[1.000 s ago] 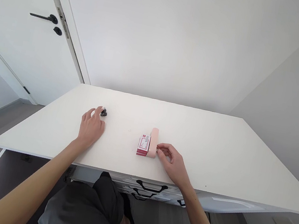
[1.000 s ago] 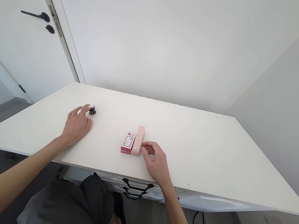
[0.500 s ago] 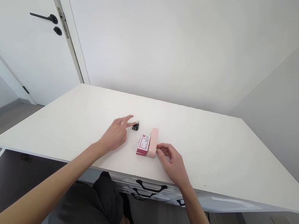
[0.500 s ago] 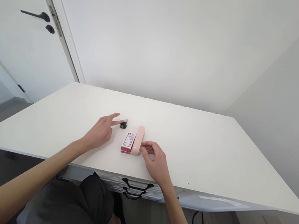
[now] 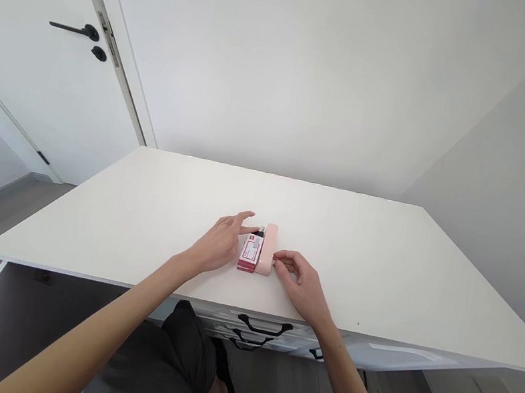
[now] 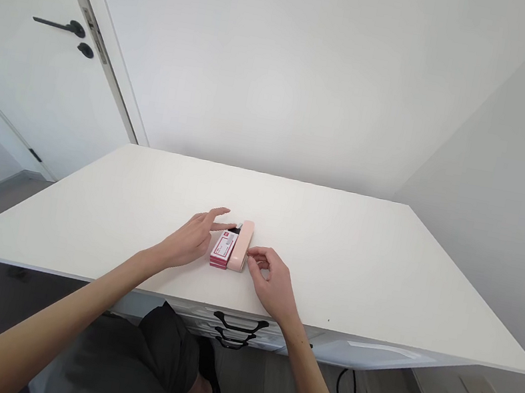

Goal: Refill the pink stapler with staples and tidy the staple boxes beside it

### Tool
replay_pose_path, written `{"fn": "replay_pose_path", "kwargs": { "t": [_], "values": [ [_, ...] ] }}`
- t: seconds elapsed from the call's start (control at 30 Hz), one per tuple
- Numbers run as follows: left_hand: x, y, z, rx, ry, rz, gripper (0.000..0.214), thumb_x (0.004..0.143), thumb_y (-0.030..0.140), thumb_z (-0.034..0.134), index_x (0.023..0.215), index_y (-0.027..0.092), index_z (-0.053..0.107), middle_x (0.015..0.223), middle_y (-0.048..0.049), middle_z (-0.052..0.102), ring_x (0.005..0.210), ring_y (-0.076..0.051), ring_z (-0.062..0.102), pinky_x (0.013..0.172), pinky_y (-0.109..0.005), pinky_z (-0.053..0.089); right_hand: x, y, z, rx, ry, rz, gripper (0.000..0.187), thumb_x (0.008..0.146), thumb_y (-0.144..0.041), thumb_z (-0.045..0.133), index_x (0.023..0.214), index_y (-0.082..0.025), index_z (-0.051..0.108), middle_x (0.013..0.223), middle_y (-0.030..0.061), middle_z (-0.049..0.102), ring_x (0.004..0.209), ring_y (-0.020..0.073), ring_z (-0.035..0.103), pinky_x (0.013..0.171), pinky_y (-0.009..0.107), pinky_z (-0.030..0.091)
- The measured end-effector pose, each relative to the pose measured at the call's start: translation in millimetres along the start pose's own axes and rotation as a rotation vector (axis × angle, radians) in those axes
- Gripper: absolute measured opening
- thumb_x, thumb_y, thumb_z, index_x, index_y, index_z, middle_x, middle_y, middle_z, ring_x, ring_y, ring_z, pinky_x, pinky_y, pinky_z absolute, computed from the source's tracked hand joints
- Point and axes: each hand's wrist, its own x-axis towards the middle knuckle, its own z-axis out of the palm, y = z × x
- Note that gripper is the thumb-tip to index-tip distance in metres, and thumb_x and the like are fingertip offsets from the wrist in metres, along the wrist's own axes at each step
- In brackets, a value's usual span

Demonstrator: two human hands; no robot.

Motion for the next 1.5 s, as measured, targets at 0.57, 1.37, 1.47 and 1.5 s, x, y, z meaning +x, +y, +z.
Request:
{"fn": "replay_pose_path", "kwargs": {
  "t": [0.57, 1.37, 1.47, 1.5],
  "values": [
    [-84, -123, -44.6, 0.307, 0.23, -0.375, 0.056, 0.101, 0.041, 0.033, 0.148, 0.013, 0.047, 0.155, -0.0154, 0.053, 0.151, -0.032, 0.039, 0.124, -0.052, 0.031, -12, -46, 28, -0.047, 0.383, -0.228, 0.027, 0.103, -0.041, 0.048, 0.115, -0.024, 0.065, 0.125, 0.0132, 0.069, 0.115, 0.0276, 0.065, 0.1, 0.045, 0.054],
    [-89, -123, -39.9, 0.353, 0.244, -0.423, 0.054, 0.101, 0.037, 0.032, 0.145, 0.012, 0.05, 0.159, -0.011, 0.049, 0.152, -0.029, 0.037, 0.123, -0.05, 0.033, 72, -47, 176, -0.705, 0.068, 0.034, 0.082, 0.106, -0.054, 0.036, 0.159, 0.009, 0.028, 0.168, 0.0345, 0.013, 0.159, 0.044, 0.008, 0.126, 0.059, 0.008],
    [-89, -124, -39.5, 0.354, 0.25, -0.419, 0.054, 0.101, 0.036, 0.032, 0.145, 0.012, 0.051, 0.158, -0.0113, 0.05, 0.151, -0.029, 0.038, 0.123, -0.05, 0.033, 70, -45, 172, -0.714, 0.076, 0.042, 0.084, 0.105, -0.054, 0.036, 0.159, 0.009, 0.027, 0.168, 0.0351, 0.012, 0.159, 0.0446, 0.008, 0.125, 0.059, 0.008],
    [-89, -124, -39.4, 0.354, 0.252, -0.418, 0.054, 0.101, 0.036, 0.032, 0.145, 0.012, 0.051, 0.158, -0.0114, 0.05, 0.151, -0.029, 0.038, 0.123, -0.05, 0.033, 69, -45, 170, -0.716, 0.077, 0.043, 0.084, 0.105, -0.055, 0.036, 0.159, 0.009, 0.026, 0.169, 0.0349, 0.012, 0.159, 0.0447, 0.007, 0.125, 0.059, 0.008]
  ]
}}
